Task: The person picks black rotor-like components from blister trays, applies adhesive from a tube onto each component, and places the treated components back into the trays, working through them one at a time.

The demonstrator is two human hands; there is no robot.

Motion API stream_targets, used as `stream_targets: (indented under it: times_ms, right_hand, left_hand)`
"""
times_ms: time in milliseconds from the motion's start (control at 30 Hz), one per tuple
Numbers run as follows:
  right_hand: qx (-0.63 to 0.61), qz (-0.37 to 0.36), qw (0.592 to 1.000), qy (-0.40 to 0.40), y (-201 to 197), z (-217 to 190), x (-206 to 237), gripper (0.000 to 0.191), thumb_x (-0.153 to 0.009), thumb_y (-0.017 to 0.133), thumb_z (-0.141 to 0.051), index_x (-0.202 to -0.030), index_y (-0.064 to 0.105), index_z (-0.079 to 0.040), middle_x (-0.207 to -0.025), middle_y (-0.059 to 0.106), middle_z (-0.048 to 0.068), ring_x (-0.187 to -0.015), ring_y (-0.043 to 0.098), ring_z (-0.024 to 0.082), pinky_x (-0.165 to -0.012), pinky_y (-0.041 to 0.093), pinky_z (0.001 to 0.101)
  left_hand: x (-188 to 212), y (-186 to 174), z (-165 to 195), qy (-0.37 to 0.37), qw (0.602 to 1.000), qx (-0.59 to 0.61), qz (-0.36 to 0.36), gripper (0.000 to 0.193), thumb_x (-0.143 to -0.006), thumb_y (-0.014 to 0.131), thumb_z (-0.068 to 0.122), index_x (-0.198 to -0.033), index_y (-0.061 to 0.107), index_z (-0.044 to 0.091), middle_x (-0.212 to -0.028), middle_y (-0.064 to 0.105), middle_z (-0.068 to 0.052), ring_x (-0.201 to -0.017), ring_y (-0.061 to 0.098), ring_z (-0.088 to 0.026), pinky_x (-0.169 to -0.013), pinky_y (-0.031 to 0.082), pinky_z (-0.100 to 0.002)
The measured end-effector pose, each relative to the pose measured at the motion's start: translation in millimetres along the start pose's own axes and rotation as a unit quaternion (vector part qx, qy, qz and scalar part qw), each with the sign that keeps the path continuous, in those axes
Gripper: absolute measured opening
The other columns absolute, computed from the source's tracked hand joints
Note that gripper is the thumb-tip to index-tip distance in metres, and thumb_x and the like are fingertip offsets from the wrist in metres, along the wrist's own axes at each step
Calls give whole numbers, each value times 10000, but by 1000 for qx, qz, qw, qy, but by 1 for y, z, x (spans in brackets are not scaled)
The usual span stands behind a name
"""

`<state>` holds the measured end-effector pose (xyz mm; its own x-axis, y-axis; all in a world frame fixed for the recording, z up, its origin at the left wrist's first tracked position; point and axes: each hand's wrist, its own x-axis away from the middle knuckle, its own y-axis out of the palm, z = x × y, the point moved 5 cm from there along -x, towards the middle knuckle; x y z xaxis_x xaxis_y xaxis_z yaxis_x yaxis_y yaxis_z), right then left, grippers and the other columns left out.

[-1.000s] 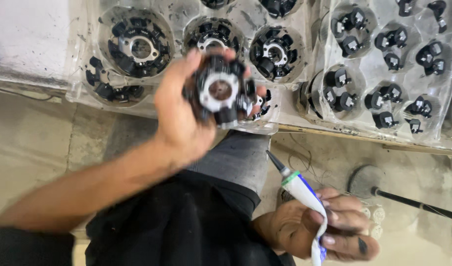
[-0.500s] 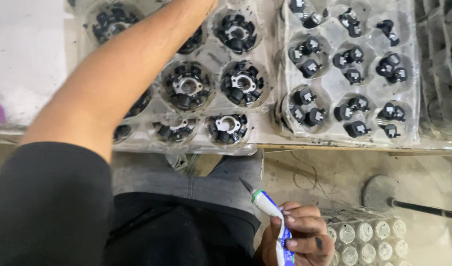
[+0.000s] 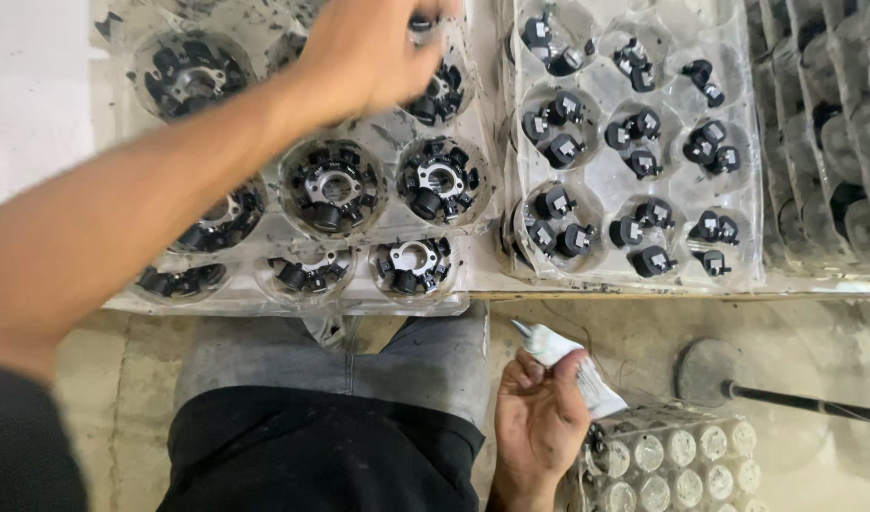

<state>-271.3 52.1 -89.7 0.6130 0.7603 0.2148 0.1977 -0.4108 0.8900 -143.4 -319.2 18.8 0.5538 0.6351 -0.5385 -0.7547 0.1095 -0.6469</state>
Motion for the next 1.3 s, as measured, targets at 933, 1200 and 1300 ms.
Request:
stream_targets:
  times_ms: [933,1200,1300]
  right_hand:
    - [398,-234,885,57,52,110,24,424,-832,758,73,-1205,559,45,-1092,721,193,-971,726,265,-867,591,386]
    - [533,-382,753,53,54,90,-19,469,-850,858,-123,-1243,706,82,-1247,780,212,-1155,758,279,-1028,591,403]
    - [504,-347,766,197,49,98,-31,508,-880,861,-204,-1253,689,93,-1147,797,219,-1080,748,245,-974,587,381]
  left_hand:
    - [275,-67,103,-238,881,333,237,298,-798,871,102,-1056,745,23,-1055,767,-108,-992,718,-198,-889,561,-316]
    - [222,-72,100,-153,932,286,164,424,-663,979,295,-977,809,66,-861,734,-66,-805,728,-188,-715,563,-296]
    - [197,-66,93,-168,935,266,167,420,-617,987,323,-908,809,77,-782,696,-60,-729,673,-188,-645,519,-301]
